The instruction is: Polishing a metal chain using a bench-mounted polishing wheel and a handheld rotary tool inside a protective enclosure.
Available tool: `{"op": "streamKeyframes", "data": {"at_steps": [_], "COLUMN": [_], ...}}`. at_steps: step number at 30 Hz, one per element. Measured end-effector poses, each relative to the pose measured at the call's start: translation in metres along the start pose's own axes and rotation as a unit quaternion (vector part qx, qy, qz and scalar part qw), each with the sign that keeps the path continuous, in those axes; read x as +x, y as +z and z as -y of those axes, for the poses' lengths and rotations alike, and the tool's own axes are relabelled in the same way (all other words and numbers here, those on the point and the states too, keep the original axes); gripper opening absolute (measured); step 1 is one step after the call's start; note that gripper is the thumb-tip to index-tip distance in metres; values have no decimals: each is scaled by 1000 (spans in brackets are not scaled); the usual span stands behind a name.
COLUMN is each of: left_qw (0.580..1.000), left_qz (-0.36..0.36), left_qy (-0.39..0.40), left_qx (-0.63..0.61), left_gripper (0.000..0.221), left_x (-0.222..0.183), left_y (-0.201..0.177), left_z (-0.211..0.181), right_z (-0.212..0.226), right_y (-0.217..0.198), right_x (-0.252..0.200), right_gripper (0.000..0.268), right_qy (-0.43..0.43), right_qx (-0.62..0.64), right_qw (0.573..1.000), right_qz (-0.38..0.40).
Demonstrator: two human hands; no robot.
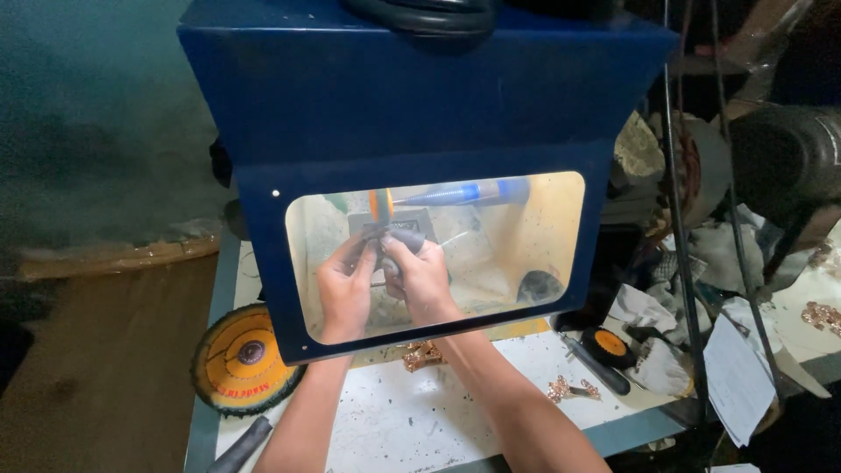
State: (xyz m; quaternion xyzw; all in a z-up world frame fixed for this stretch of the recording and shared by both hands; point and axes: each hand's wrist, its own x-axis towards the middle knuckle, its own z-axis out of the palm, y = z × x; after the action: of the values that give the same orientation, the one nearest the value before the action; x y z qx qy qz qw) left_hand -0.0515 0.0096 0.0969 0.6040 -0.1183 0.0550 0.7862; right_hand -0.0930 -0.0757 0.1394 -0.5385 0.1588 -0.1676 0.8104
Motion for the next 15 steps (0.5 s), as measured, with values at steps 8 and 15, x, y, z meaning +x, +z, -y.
{"op": "streamKeyframes", "data": {"at_steps": [8, 15], "left_qw": [999, 999], "left_qz": [11, 16], "left_qy": [32, 42], "left_qx": [21, 27], "left_gripper": [25, 27], "left_x": [-1, -5], "left_y": [-2, -1], "left_z": [1, 1], "right_z": [0, -6], "right_y": [-1, -5], "right_x": [-6, -2], "right_gripper": [21, 21], "right_qy": [-30, -51], "right_qx": [-5, -7], "right_qw": [999, 997], "right_qz": [44, 56]}}
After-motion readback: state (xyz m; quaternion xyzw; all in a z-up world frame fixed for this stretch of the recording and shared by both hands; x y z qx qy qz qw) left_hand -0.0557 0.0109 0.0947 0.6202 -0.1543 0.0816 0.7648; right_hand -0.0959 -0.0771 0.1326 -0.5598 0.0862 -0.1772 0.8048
